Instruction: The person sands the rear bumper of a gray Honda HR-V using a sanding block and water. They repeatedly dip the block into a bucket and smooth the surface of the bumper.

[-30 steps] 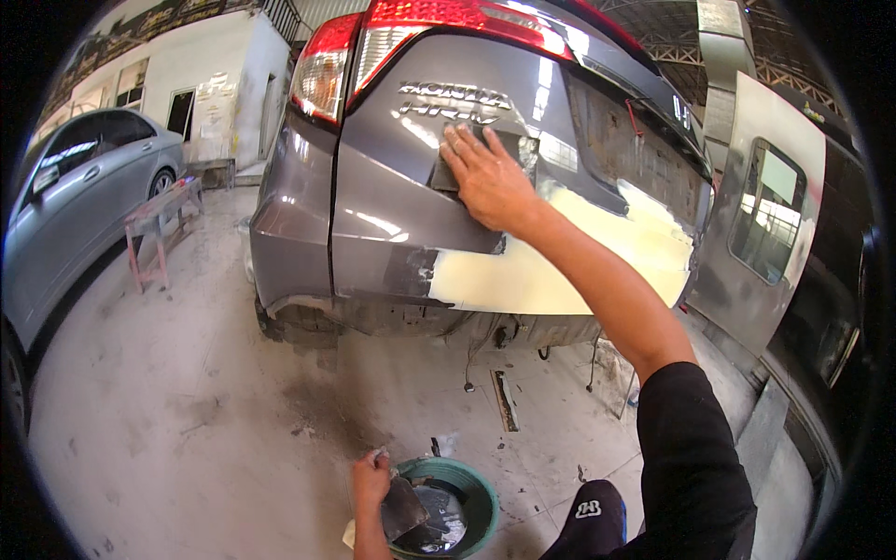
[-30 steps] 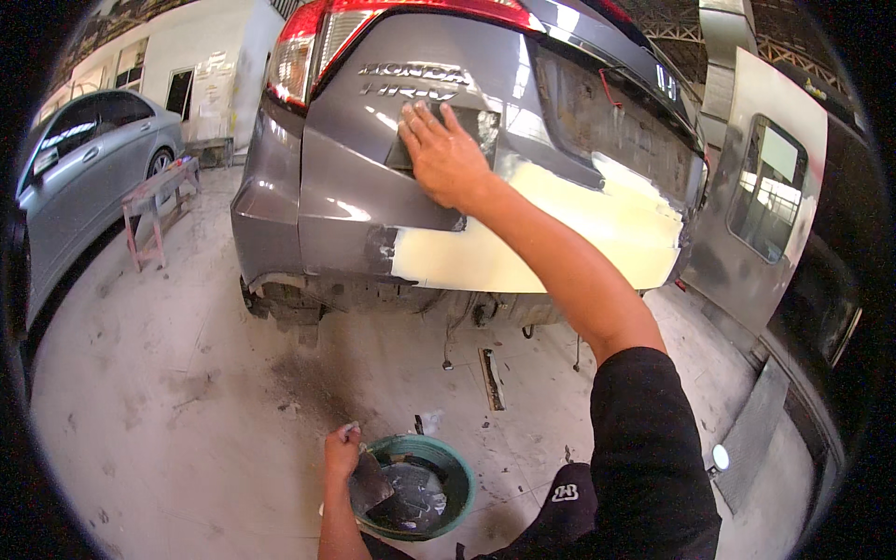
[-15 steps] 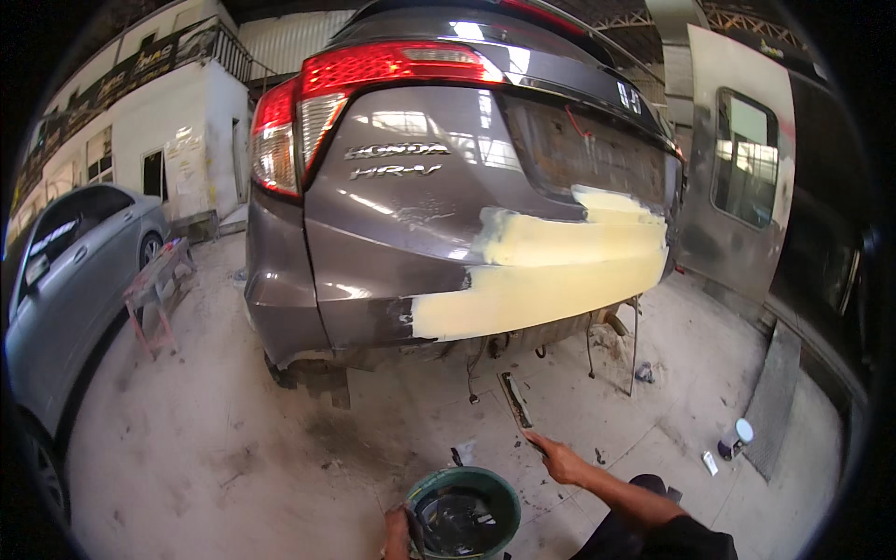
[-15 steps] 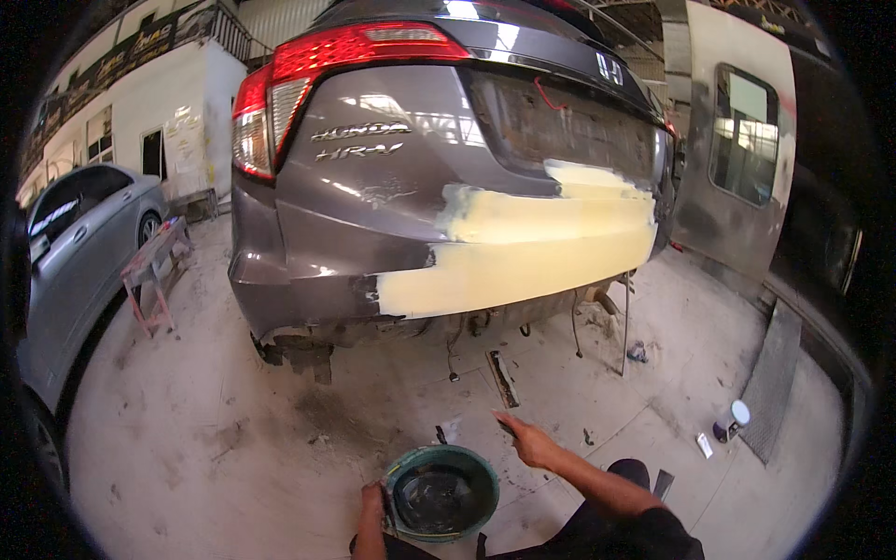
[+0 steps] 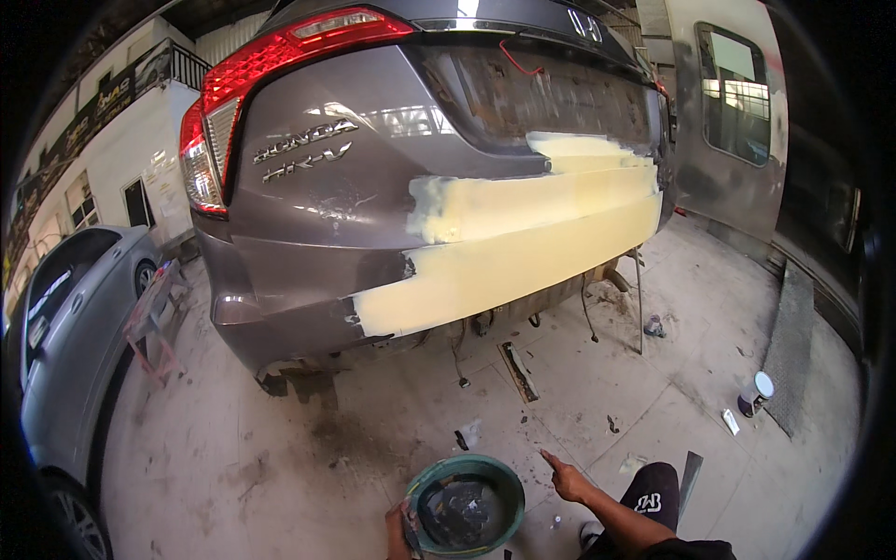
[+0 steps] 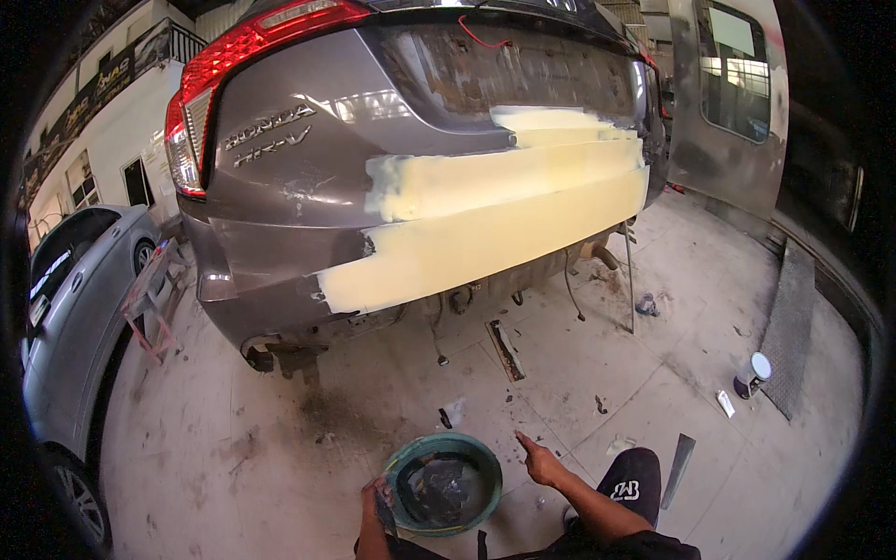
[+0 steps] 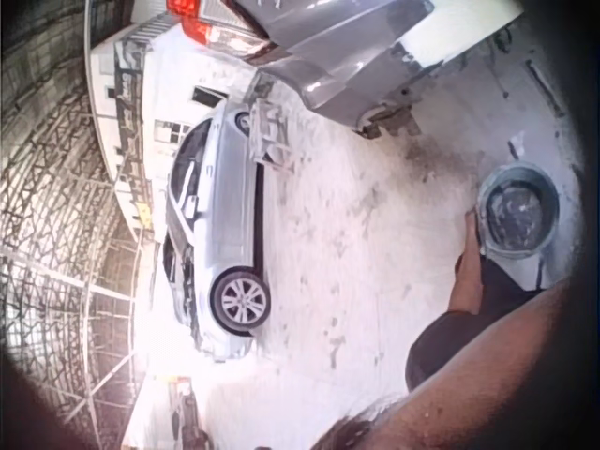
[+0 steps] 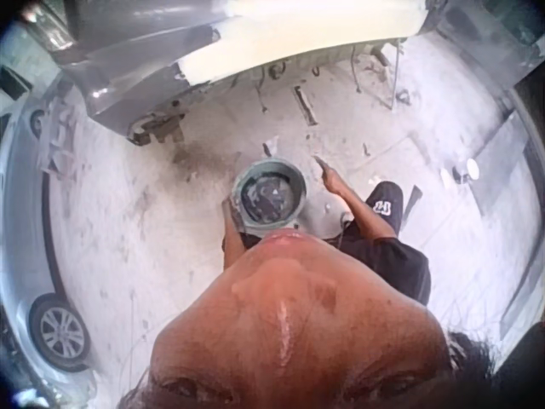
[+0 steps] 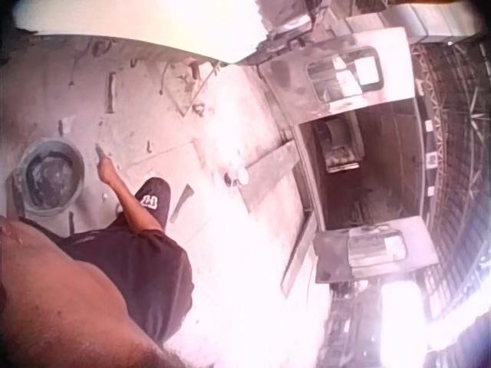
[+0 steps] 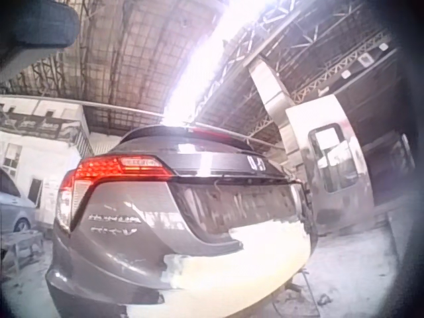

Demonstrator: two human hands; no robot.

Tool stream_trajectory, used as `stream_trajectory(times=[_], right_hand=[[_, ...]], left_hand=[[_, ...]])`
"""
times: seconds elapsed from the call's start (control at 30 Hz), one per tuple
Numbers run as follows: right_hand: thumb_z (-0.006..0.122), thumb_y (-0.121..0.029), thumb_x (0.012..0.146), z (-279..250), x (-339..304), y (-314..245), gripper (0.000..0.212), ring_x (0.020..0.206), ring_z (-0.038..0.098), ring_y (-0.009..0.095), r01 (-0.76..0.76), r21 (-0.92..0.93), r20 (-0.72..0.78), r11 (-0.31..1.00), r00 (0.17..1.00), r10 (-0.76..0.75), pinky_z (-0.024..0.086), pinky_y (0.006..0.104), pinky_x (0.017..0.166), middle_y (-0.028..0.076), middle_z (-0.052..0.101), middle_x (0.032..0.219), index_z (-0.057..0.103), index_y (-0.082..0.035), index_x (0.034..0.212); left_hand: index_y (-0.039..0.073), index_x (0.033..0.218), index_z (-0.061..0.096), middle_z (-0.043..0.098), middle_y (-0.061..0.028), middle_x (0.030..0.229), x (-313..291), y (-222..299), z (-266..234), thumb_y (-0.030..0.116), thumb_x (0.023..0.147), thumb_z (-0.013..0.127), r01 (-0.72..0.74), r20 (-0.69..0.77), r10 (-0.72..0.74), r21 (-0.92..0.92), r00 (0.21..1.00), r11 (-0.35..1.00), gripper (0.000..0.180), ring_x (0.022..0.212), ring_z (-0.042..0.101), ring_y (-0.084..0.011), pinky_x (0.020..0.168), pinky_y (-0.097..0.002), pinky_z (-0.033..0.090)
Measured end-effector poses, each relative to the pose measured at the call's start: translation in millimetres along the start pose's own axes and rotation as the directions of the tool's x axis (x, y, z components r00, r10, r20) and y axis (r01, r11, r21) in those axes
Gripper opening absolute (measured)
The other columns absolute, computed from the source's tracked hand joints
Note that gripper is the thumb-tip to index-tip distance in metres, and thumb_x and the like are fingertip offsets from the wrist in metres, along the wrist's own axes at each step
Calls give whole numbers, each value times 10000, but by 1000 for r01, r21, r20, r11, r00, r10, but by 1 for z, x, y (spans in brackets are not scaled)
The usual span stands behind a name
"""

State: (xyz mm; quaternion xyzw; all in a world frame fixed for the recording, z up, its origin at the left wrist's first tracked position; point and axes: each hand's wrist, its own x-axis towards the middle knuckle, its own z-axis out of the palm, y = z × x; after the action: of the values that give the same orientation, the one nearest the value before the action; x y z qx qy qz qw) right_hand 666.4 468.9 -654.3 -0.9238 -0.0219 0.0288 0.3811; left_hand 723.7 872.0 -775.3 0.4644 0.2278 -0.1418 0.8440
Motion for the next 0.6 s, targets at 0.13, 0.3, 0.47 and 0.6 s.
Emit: stream_trajectory(times=[0.13,0.3,0.47,0.6], right_hand=[[464,12,808,8,14,34,693,1119,539,442,62,-3,-31,998,998,-62,437,455,974,294,517,1267,254,-71,1463],[472,24,796,-1,29,23,708,1073,566,433,-13,59,52,998,999,10,450,447,942,295,524,1257,257,-69,1464],[465,66,771,-19,40,10,739,1062,580,411,-118,75,150,990,983,106,445,438,941,289,520,1270,263,-73,1468],[393,126,760,-81,56,-27,740,1303,391,347,239,112,-13,964,971,-239,291,378,1098,253,386,1414,261,-45,1468]], left_hand=[[68,784,586,516,-54,556,-18,2,-1,166,876,521,-162,-24,162,15,986,987,150,386,469,-176,329,-298,337],[37,838,622,521,-54,553,-45,14,21,161,876,502,-205,-149,239,214,960,955,177,403,476,-161,360,-287,351],[36,932,644,535,-27,582,-78,20,59,176,903,490,-234,-155,278,252,948,939,210,433,469,-130,404,-262,349],[25,971,638,521,-12,585,-84,13,69,212,915,525,-237,-162,288,274,944,932,226,454,472,-114,420,-247,356]])
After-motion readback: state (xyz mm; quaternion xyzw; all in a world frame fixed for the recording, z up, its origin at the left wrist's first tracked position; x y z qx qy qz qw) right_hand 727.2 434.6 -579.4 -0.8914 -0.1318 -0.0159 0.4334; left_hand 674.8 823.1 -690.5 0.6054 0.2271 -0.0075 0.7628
